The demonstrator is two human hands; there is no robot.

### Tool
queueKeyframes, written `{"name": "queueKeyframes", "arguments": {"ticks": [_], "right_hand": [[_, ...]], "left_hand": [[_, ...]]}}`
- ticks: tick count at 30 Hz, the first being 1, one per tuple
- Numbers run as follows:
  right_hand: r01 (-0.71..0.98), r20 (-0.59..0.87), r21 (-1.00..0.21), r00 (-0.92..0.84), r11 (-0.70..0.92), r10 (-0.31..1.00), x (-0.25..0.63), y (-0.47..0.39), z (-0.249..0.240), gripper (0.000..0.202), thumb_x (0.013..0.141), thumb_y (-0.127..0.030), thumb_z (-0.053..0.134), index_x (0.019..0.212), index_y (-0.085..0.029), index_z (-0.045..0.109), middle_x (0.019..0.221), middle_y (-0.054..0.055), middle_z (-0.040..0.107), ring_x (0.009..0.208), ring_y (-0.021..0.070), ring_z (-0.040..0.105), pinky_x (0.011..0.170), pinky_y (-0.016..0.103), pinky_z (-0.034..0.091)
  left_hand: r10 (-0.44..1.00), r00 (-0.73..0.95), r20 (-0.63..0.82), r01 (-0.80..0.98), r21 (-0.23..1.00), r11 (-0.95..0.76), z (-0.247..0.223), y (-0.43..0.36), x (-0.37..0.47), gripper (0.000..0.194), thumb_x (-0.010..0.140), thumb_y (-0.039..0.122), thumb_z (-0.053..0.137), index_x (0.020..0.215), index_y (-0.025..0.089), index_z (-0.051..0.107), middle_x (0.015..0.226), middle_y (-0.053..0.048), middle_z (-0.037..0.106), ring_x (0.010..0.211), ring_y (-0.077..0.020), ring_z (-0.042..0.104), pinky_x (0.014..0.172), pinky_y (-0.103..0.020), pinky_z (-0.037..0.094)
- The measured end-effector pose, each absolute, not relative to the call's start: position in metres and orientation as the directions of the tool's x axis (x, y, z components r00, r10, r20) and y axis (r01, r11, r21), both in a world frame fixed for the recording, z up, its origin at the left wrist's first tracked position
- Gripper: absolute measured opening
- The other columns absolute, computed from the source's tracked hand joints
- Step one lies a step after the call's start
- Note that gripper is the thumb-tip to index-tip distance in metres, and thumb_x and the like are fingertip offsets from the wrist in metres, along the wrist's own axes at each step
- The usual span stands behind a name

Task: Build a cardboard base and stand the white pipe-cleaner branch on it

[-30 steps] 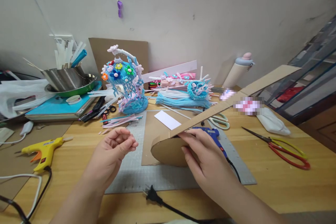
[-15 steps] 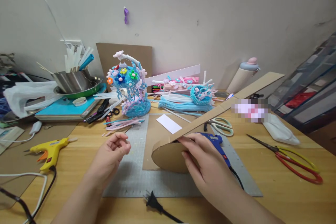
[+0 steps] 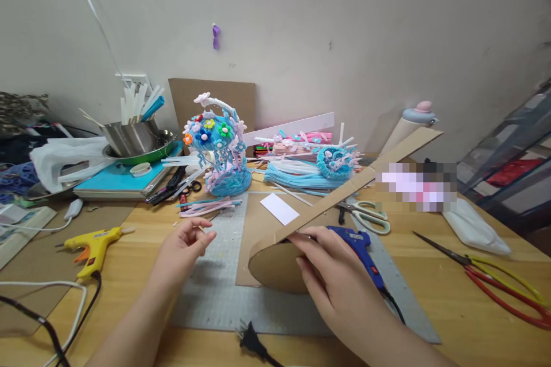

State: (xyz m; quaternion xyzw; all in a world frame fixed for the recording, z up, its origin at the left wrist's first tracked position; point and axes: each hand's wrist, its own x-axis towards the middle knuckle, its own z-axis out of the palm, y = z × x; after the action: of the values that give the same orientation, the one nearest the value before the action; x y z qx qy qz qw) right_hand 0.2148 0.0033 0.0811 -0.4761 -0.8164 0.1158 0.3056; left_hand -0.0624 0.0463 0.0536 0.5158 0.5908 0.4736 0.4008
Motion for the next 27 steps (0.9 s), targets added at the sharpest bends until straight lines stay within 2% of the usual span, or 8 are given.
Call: {"name": "queueKeyframes", "arguments": {"ticks": [3,5,7,8,12,16,22,27], "right_hand": [[0.704,0.388,-0.478,-0.367,0.525,0.845,0.214,0.004,0.082,0.045,0.085,-0.01,0.044,0.125,-0.03,0.047,0.11,0.007,0.055,0.098,0.0238,0.053,0.082,0.042,0.046],[0.71,0.377,-0.473,-0.373,0.522,0.848,0.213,0.005,0.083,0.045,0.085,-0.01,0.044,0.125,-0.03,0.047,0.11,0.007,0.055,0.097,0.0241,0.053,0.082,0.042,0.046],[0.715,0.365,-0.468,-0.379,0.52,0.85,0.212,0.005,0.084,0.044,0.085,-0.01,0.043,0.125,-0.03,0.048,0.109,0.007,0.055,0.097,0.0247,0.053,0.082,0.043,0.045],[0.716,0.36,-0.469,-0.38,0.517,0.852,0.212,0.006,0.085,0.044,0.086,-0.01,0.043,0.125,-0.03,0.048,0.109,0.007,0.056,0.097,0.0249,0.053,0.081,0.043,0.045],[0.696,0.354,-0.521,-0.35,0.494,0.867,0.211,0.007,0.087,0.042,0.085,-0.01,0.043,0.124,-0.026,0.047,0.108,0.008,0.057,0.098,0.0242,0.053,0.083,0.042,0.045],[0.708,0.361,-0.534,-0.305,0.463,0.881,0.214,0.006,0.091,0.039,0.084,-0.012,0.046,0.122,-0.024,0.046,0.118,0.008,0.054,0.107,0.0257,0.049,0.089,0.046,0.042],[0.665,0.465,-0.505,-0.329,0.551,0.822,0.219,0.0,0.106,0.042,0.089,-0.024,0.047,0.13,-0.027,0.04,0.131,0.009,0.044,0.12,0.0262,0.04,0.096,0.046,0.036],[0.663,0.36,-0.455,-0.474,0.594,0.804,0.218,0.001,0.121,0.042,0.091,-0.027,0.045,0.132,-0.033,0.043,0.134,0.007,0.044,0.125,0.0254,0.035,0.101,0.051,0.026]], "left_hand": [[0.979,-0.187,0.077,0.354,0.935,-0.005,0.057,0.05,-0.075,0.016,0.066,0.032,0.074,0.07,0.019,0.066,0.063,0.0,0.061,0.061,-0.0151,0.052,0.056,-0.022,0.036],[0.971,-0.179,0.158,0.439,0.896,-0.065,0.063,0.047,-0.075,0.024,0.068,0.03,0.071,0.091,0.022,0.07,0.095,-0.005,0.068,0.087,-0.0218,0.057,0.07,-0.026,0.04],[0.96,-0.115,0.255,0.524,0.837,-0.159,0.071,0.039,-0.064,0.042,0.075,0.029,0.066,0.116,0.027,0.061,0.123,-0.006,0.06,0.109,-0.0255,0.052,0.085,-0.032,0.039],[0.963,-0.056,0.262,0.532,0.824,-0.193,0.074,0.034,-0.055,0.045,0.078,0.029,0.062,0.123,0.028,0.056,0.126,-0.007,0.058,0.113,-0.026,0.05,0.089,-0.034,0.038],[0.965,0.168,0.199,0.428,0.868,-0.254,0.077,0.015,-0.008,0.055,0.08,0.027,0.062,0.132,0.034,0.044,0.123,-0.006,0.059,0.11,-0.0241,0.054,0.094,-0.037,0.04],[0.949,0.085,0.305,0.319,0.894,-0.316,0.063,0.01,0.024,0.038,0.085,0.021,0.056,0.119,0.033,0.046,0.104,-0.002,0.063,0.098,-0.0176,0.06,0.089,-0.033,0.045],[0.874,0.087,0.478,0.387,0.792,-0.472,0.055,0.013,0.031,0.027,0.084,0.013,0.055,0.106,0.028,0.054,0.105,-0.003,0.061,0.1,-0.0181,0.058,0.086,-0.031,0.047],[0.885,0.16,0.438,0.315,0.827,-0.466,0.052,0.011,0.034,0.03,0.086,0.013,0.051,0.112,0.028,0.055,0.108,-0.004,0.063,0.1,-0.0203,0.059,0.085,-0.033,0.048]]}}
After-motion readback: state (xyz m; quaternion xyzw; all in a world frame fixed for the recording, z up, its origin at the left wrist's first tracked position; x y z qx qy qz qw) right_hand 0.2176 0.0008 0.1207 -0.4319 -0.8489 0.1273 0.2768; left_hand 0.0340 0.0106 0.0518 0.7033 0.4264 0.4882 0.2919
